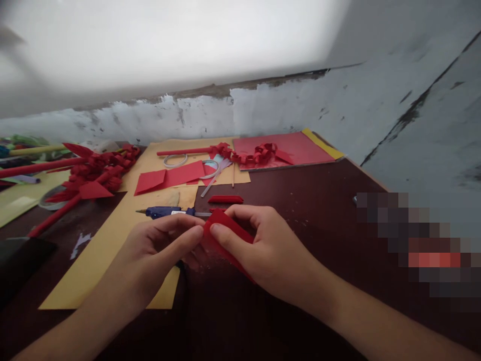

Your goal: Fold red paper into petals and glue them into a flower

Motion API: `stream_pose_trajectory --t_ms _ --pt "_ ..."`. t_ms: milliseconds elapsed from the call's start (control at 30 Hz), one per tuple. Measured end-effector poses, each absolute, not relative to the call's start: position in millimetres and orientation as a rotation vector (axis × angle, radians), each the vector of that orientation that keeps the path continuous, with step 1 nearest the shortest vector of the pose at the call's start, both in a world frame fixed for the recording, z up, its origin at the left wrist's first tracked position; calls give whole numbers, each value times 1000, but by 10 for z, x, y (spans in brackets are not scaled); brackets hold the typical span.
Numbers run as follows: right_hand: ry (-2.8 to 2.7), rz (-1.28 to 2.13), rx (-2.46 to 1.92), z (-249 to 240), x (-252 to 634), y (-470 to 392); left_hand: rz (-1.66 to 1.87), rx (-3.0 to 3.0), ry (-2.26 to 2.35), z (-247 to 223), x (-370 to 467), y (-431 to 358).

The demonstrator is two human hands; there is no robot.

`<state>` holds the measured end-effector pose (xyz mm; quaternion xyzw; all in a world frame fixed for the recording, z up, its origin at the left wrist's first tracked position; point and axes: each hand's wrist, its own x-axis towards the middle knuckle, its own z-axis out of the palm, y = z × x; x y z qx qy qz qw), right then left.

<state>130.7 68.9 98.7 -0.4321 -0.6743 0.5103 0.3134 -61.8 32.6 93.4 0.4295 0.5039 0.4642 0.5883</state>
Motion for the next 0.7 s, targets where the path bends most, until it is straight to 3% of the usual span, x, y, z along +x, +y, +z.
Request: stream_pose_trajectory --t_ms 700 --pt "-1774 1447 -1122 970 1286 724 982 1093 1195 894 -660 340"
